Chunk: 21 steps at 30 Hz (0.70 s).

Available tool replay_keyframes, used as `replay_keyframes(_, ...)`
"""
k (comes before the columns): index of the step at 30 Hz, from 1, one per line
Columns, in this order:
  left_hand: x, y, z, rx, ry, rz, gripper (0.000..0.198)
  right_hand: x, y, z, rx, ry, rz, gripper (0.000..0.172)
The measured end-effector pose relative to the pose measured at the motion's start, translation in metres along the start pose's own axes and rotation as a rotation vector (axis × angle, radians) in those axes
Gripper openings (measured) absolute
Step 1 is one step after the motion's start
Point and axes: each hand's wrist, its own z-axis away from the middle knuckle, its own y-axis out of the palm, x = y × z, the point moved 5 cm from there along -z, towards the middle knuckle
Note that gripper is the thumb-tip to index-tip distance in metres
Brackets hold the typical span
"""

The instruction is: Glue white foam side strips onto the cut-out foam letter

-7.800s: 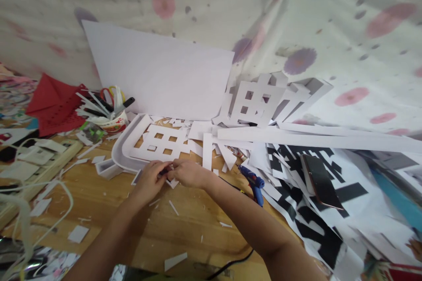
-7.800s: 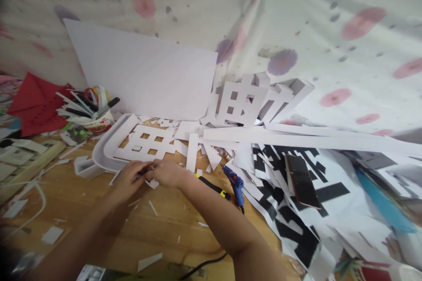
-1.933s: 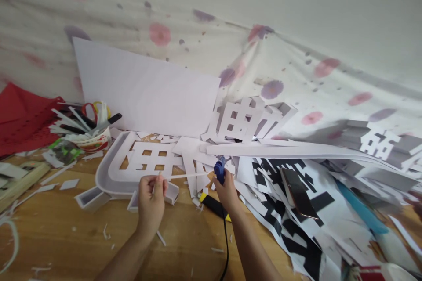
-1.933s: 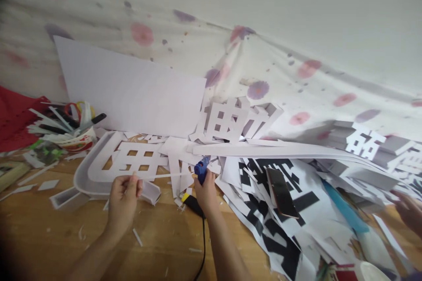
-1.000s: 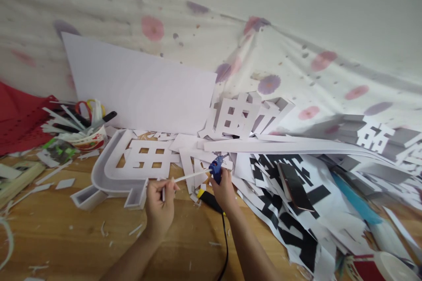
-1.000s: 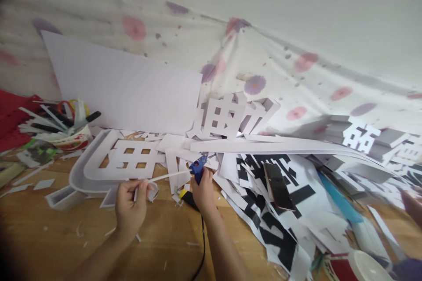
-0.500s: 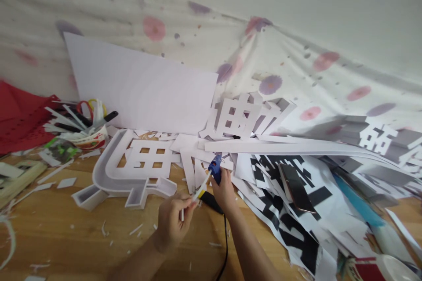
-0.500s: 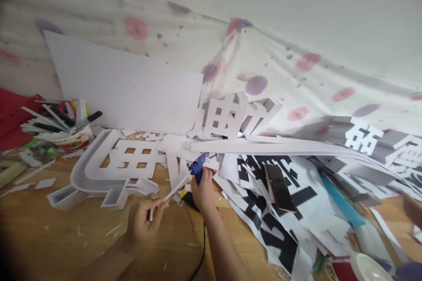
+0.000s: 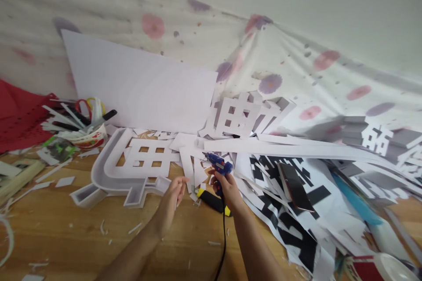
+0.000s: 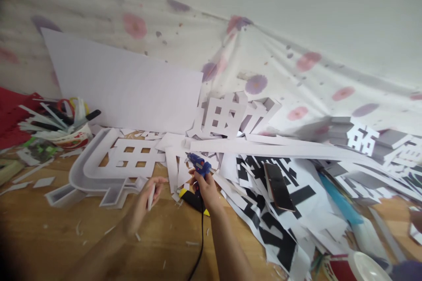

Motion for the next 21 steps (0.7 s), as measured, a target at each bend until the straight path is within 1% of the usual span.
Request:
replay_keyframes(2, 0.002, -0.001, -0.005, 0.055, -0.107, 0.147, 0.035, 0.003, 0.003, 0.005, 0.047, 0.018, -0.048, 0.032)
replay_keyframes(5, 0.002, -0.005, -0.009, 0.08, -0.158, 0.316, 0.038, 0.005, 0.005, 0.013, 0.057, 0.063, -0.067, 0.034)
replay_keyframes(9, 0.004, -0.01, -0.01, 0.031, -0.195, 0.369, 0.035, 0.009, 0.008, 0.019, 0.054, 0.071, -0.054, 0.039)
replay_keyframes(12, 0.002, -0.01, -0.011, -0.046, -0.159, 0.388, 0.041, 0.01, 0.007, 0.022, 0.044, 0.074, 0.011, 0.039)
replay_keyframes(14, 0.004, -0.011, -0.011, -0.102, -0.159, 0.356, 0.041, 0.008, 0.006, 0.025, 0.061, 0.064, 0.032, 0.039)
replay_keyframes(17, 0.011, -0.013, -0.011, -0.172, -0.172, 0.176, 0.043, 0.004, 0.006, 0.031, 0.137, 0.057, 0.049, 0.04)
replay_keyframes(19, 0.014, -0.016, -0.011, -0.208, -0.148, 0.071, 0.045, 0.001, 0.005, 0.036, 0.191, 0.066, 0.065, 0.04)
replay_keyframes(21, 0.016, -0.018, -0.012, -0.22, -0.125, 0.057, 0.046, -0.003, 0.004, 0.04, 0.224, 0.075, 0.075, 0.04)
